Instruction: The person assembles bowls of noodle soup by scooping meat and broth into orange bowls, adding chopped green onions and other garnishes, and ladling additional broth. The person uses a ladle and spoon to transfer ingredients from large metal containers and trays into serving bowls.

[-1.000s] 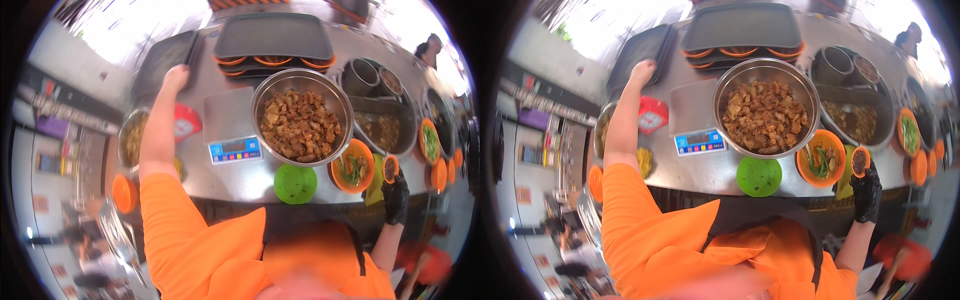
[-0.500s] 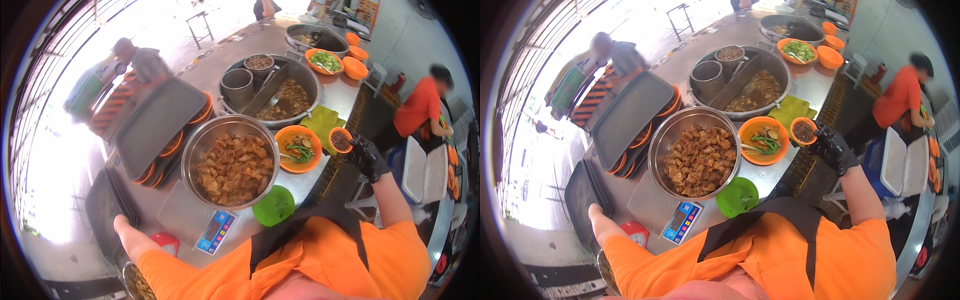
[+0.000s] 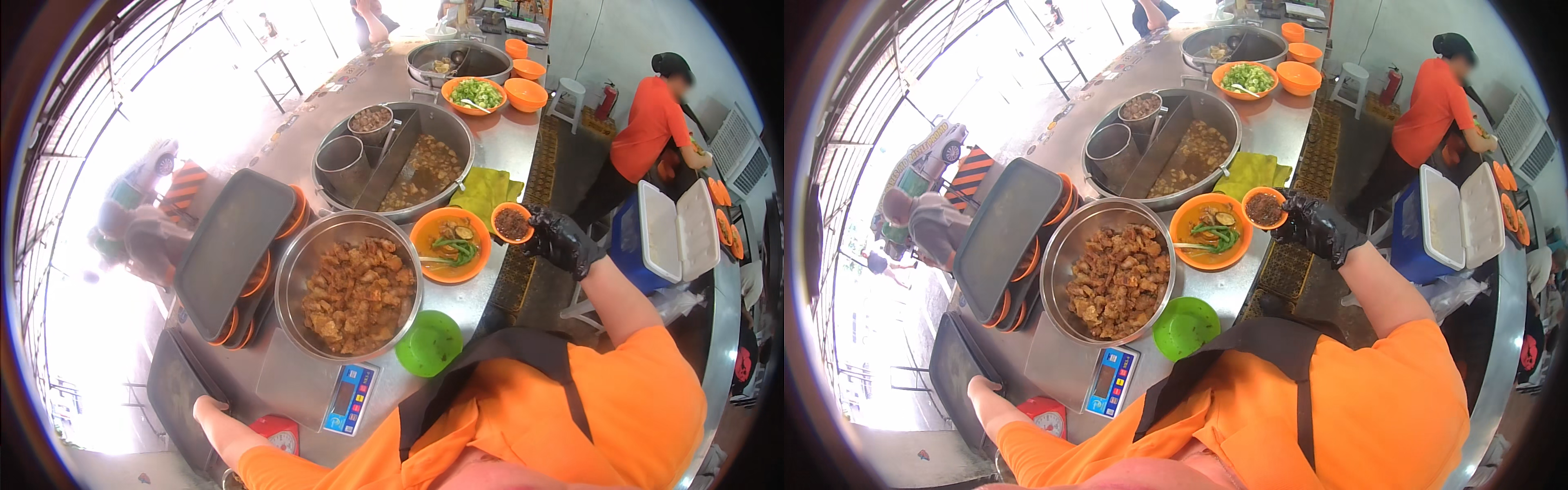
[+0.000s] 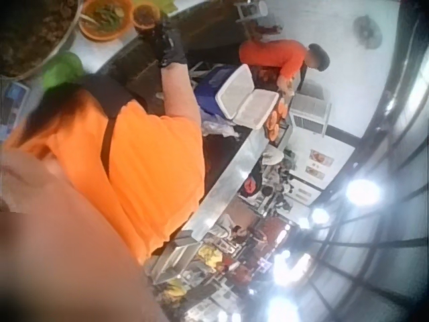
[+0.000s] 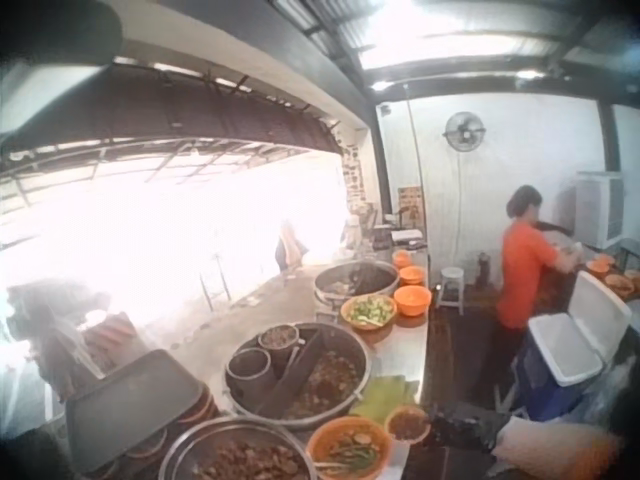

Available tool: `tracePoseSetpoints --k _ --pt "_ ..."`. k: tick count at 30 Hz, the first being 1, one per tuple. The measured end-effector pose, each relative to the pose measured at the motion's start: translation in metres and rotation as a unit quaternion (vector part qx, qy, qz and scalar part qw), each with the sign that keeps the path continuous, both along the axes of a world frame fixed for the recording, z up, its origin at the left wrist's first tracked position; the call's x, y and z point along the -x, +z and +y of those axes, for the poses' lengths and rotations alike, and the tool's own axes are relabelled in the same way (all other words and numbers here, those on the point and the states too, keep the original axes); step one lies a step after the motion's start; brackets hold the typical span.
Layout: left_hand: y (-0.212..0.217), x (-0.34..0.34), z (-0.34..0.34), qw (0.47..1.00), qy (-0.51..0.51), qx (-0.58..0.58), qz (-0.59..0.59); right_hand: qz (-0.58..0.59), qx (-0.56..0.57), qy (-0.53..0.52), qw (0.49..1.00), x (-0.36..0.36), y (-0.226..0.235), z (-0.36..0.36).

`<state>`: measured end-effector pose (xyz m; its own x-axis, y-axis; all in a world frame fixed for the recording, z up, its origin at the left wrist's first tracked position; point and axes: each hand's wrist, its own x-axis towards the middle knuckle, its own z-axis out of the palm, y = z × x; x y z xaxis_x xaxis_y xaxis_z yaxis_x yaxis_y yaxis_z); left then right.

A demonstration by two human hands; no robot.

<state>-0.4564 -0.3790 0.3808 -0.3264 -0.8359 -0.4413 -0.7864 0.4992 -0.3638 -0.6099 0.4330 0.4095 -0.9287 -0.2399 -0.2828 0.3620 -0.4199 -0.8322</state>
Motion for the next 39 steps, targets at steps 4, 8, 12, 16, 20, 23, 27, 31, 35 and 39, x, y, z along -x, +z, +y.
tracePoseSetpoints --k 4,8,12,16,20,23,27,31,35,39 --pt "0.001 0.017 0.002 0.993 -0.044 0.101 -0.040 0.000 -0.002 0.016 1.000 0.007 -0.001 0.004" --pt "0.038 0.016 0.032 0.914 -0.116 0.324 0.214 -0.002 -0.013 0.036 0.999 0.025 0.005 0.004" --pt "0.095 0.011 0.055 0.887 -0.170 0.351 0.248 0.021 0.019 0.100 0.995 0.064 -0.017 0.012" --pt "0.158 0.006 0.127 0.884 -0.173 0.350 0.258 -0.004 0.044 0.153 0.987 0.105 -0.026 0.019" --pt "0.186 0.014 0.171 0.818 -0.265 0.400 0.317 -0.004 0.102 0.203 0.974 0.153 -0.037 0.049" --pt "0.197 0.073 0.247 0.775 -0.342 0.379 0.372 0.005 0.100 0.233 0.967 0.202 -0.050 0.094" --pt "0.235 0.171 0.376 0.803 -0.356 0.374 0.297 0.037 0.037 0.257 0.965 0.253 -0.038 0.150" --pt "0.236 0.290 0.428 0.695 -0.475 0.337 0.422 0.060 0.049 0.244 0.967 0.291 -0.034 0.209" --pt "0.211 0.428 0.478 0.707 -0.494 0.280 0.421 0.111 -0.022 0.218 0.969 0.316 -0.038 0.263" --pt "0.179 0.545 0.545 0.737 -0.503 0.245 0.379 0.051 0.000 0.146 0.988 0.316 -0.051 0.297"
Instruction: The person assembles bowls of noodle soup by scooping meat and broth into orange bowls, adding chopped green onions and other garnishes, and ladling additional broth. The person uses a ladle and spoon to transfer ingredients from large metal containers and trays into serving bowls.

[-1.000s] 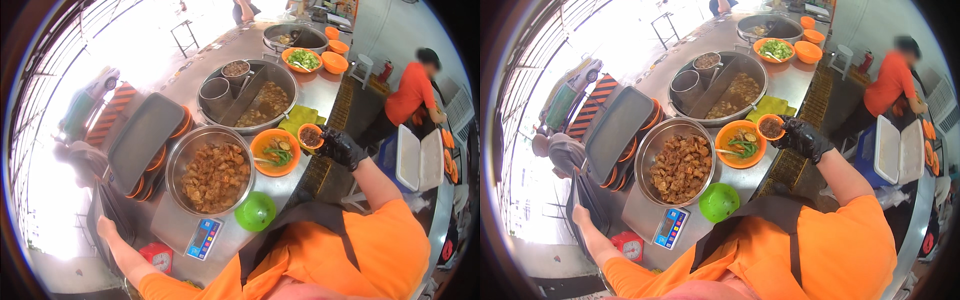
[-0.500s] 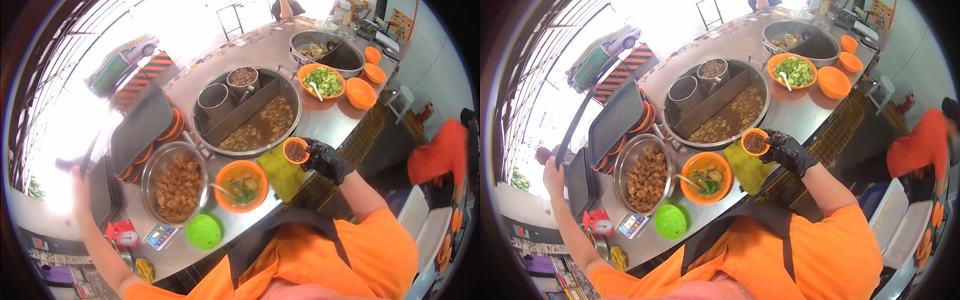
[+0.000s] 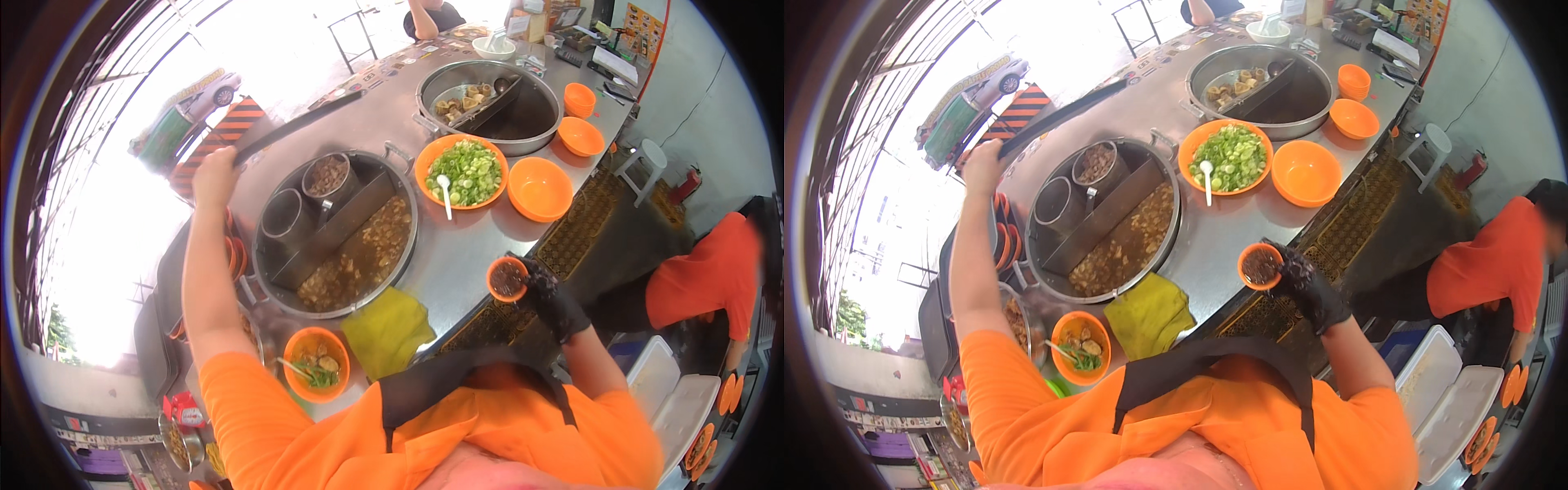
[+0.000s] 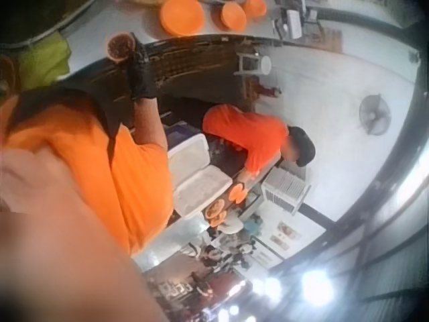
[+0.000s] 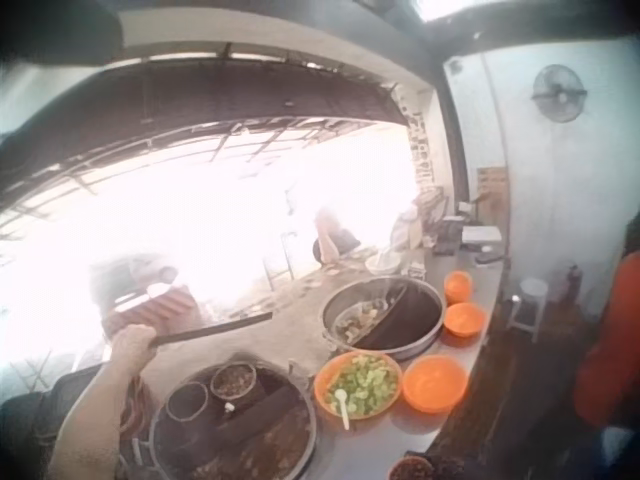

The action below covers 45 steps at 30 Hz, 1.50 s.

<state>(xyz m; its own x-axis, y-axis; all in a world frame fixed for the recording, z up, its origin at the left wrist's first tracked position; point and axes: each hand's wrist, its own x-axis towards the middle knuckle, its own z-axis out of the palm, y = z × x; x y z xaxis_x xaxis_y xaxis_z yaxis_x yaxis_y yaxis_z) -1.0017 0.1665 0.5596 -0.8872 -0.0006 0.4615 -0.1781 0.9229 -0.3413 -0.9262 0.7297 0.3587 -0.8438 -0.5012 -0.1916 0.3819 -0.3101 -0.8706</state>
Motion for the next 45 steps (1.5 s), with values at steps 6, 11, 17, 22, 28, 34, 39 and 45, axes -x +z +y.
tracePoseSetpoints --k 6,11,17,22,28,34,39,45 --pt "-0.092 0.129 -0.010 0.996 -0.063 0.061 -0.002 -0.021 -0.079 -0.089 0.993 -0.007 -0.018 0.033" --pt "-0.150 0.200 -0.016 0.996 -0.057 0.047 -0.044 -0.070 -0.046 -0.142 0.986 0.004 -0.009 0.013" --pt "-0.209 0.263 -0.024 0.994 -0.013 -0.038 -0.097 -0.104 -0.043 -0.115 0.987 0.024 0.008 -0.029" --pt "-0.235 0.301 -0.001 0.979 0.024 -0.113 -0.170 -0.095 -0.081 -0.123 0.984 0.022 0.017 -0.040" --pt "-0.244 0.306 -0.067 0.949 0.006 -0.252 -0.189 -0.068 0.005 -0.096 0.993 0.002 -0.005 -0.029" --pt "-0.153 0.284 -0.014 0.957 -0.074 -0.208 -0.190 -0.050 -0.057 -0.182 0.980 -0.048 0.014 -0.010" --pt "-0.099 0.250 -0.003 0.946 -0.191 -0.206 -0.161 -0.041 0.008 -0.209 0.977 -0.083 0.011 0.001" --pt "0.014 0.069 0.144 0.914 -0.201 -0.319 -0.149 -0.014 -0.044 -0.212 0.976 -0.099 -0.009 0.019"
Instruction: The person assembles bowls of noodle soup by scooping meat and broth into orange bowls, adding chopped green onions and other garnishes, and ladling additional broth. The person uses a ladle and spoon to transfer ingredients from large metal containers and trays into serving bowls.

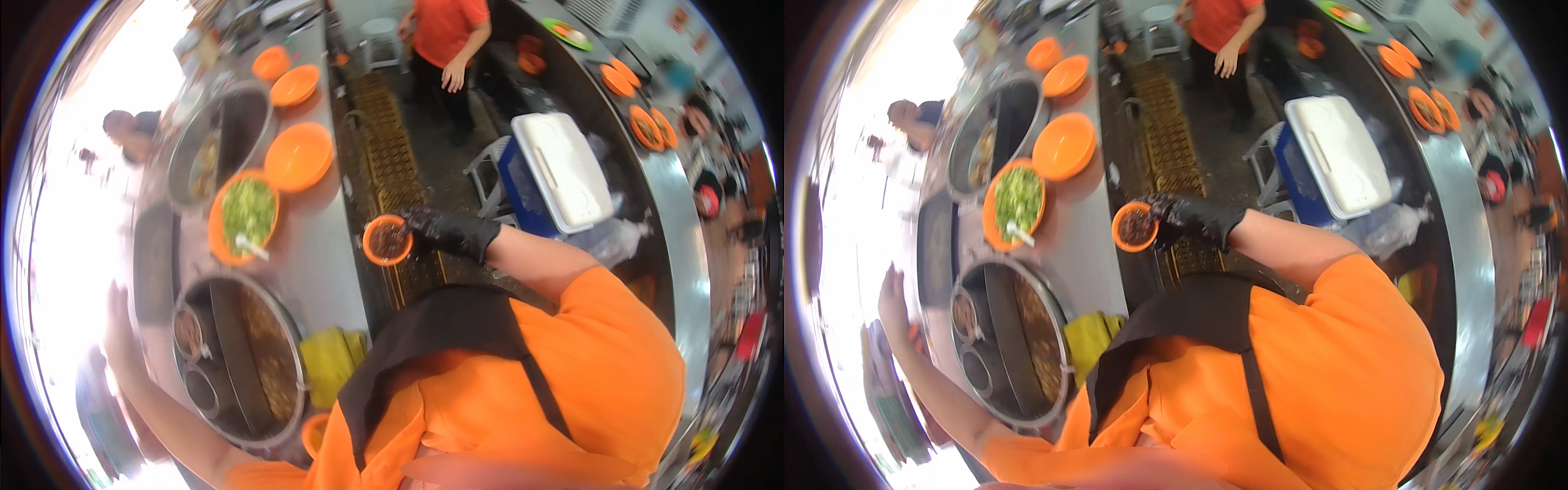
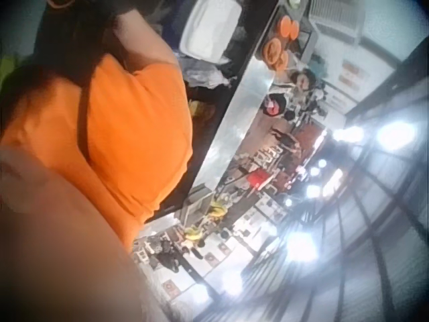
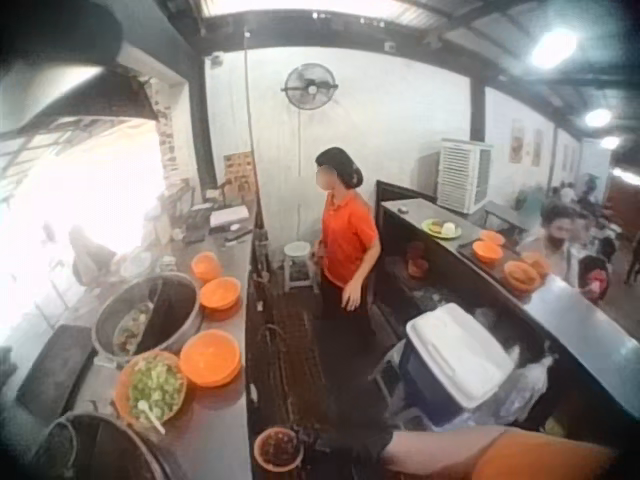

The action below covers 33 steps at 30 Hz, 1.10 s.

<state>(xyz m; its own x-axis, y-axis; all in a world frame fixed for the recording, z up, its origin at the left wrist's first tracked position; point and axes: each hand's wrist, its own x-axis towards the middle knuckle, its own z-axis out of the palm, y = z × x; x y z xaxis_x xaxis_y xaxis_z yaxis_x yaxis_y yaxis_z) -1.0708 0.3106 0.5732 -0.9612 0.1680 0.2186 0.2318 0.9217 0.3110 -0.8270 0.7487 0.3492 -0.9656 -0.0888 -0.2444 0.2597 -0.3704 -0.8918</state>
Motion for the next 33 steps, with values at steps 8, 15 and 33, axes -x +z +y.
tracePoseSetpoints --k 8,15,33 --pt "0.052 -0.163 0.010 0.993 0.000 -0.004 0.116 0.102 -0.137 0.179 0.969 0.057 0.037 -0.032" --pt "0.059 -0.269 0.020 0.978 0.085 0.159 0.104 0.027 0.026 0.349 0.936 0.197 0.067 -0.116" --pt "-0.123 -0.411 0.120 0.601 0.686 -0.369 0.178 0.121 -0.175 0.483 0.850 0.612 -0.078 -0.530"
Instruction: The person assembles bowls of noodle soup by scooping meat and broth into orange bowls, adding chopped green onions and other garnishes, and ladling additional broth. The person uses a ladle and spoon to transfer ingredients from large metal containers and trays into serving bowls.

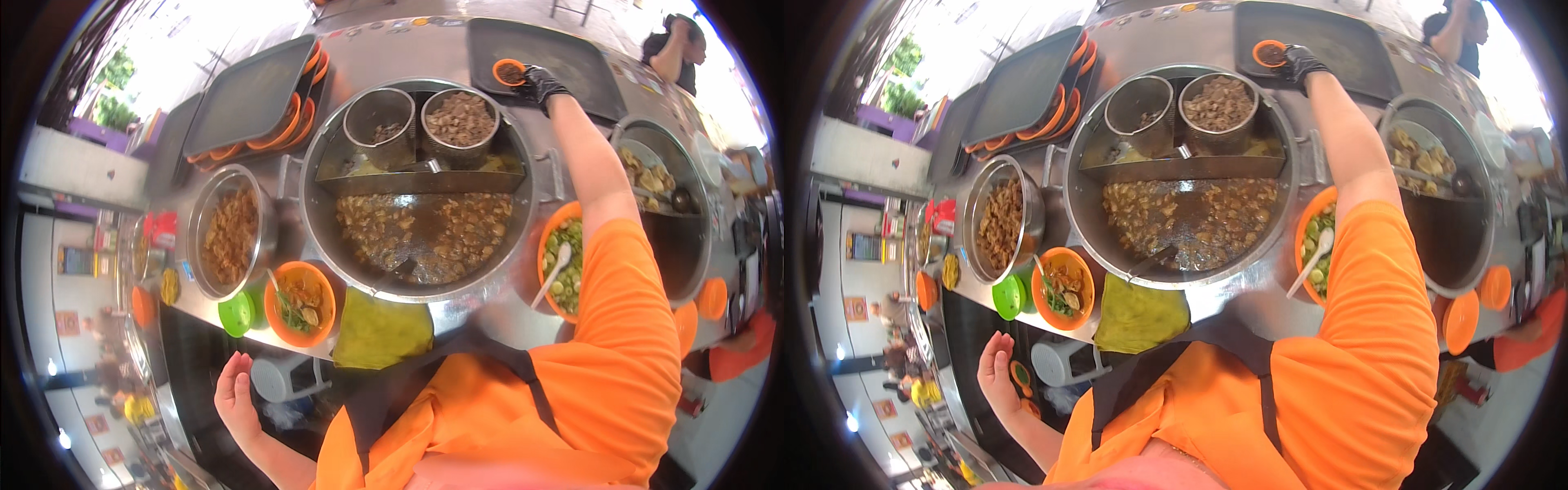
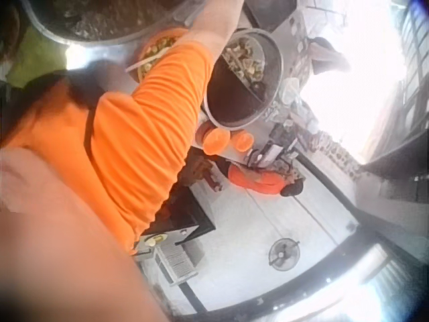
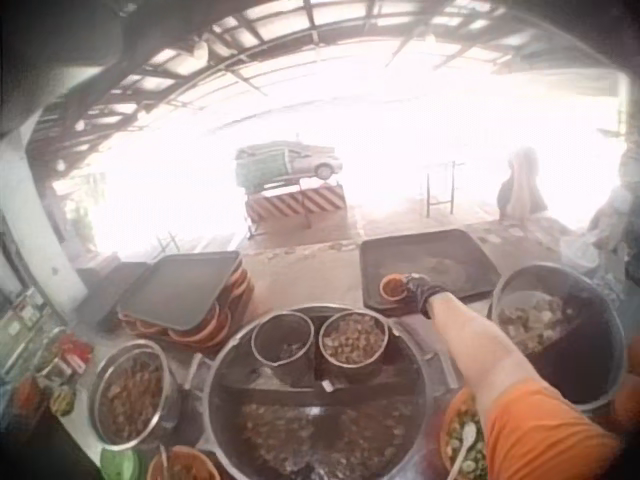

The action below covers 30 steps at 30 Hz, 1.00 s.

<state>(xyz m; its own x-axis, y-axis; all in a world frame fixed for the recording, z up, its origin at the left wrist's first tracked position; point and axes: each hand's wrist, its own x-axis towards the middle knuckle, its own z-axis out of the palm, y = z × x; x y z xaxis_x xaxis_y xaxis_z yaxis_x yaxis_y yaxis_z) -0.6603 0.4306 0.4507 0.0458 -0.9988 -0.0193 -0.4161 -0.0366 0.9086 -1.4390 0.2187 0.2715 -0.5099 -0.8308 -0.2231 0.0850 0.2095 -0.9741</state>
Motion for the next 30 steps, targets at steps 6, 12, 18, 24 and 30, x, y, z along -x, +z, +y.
tracePoseSetpoints --k 6,12,18,24,30 --pt "-0.074 -0.017 0.014 0.974 0.199 -0.070 0.080 0.310 -0.128 -0.008 0.942 0.096 -0.072 -0.068" --pt "-0.133 0.009 0.011 0.945 0.280 -0.114 0.126 0.544 -0.218 0.117 0.802 0.171 -0.074 -0.052" --pt "-0.141 0.050 -0.002 0.927 0.268 -0.159 0.211 0.791 -0.336 0.125 0.496 0.151 -0.047 -0.032" --pt "-0.154 0.047 -0.015 0.926 0.213 -0.141 0.279 0.234 0.176 0.178 0.939 -0.035 0.051 -0.029" --pt "-0.165 0.038 -0.029 0.936 0.193 -0.136 0.262 0.028 0.016 0.434 0.900 -0.330 0.141 0.077"
